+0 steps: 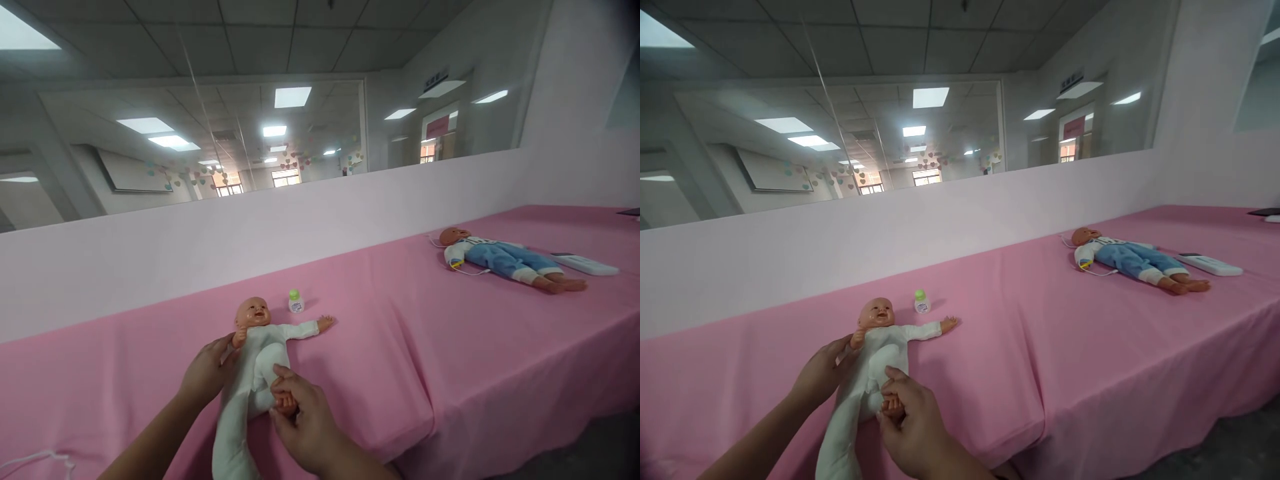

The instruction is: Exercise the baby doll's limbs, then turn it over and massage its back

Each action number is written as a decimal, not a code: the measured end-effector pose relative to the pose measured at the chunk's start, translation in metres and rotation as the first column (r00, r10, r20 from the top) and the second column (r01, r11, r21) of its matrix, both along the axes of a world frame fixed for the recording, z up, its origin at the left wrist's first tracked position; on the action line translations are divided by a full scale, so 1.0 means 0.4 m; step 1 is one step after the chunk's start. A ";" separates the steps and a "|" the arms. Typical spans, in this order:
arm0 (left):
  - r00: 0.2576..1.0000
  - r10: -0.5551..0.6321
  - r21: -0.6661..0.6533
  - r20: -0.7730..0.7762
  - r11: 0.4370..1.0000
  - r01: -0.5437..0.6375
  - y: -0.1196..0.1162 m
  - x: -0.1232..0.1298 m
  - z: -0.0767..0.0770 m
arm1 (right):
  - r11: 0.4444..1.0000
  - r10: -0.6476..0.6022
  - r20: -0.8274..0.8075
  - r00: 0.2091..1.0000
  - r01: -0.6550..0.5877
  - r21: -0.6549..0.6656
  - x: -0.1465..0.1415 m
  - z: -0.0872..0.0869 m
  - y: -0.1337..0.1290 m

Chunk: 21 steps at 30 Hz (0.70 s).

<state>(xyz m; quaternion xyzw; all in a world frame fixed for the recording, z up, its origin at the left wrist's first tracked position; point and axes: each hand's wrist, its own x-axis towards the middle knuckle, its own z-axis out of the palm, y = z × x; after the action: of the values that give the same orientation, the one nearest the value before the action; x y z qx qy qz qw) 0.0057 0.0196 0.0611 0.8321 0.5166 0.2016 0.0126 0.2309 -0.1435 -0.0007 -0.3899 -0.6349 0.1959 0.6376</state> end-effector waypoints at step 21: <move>0.371 0.497 -0.412 0.784 0.864 -0.288 0.066 -0.064 -0.149 | 0.929 0.049 -0.002 0.999 -0.047 -0.367 0.082 -0.167 -0.044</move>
<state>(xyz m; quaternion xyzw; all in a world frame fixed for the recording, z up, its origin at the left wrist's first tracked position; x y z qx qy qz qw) -0.0198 0.0462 0.0016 0.4565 0.6377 0.5374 0.3100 0.2637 -0.1612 -0.0676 -0.4872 -0.5987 0.3251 0.5463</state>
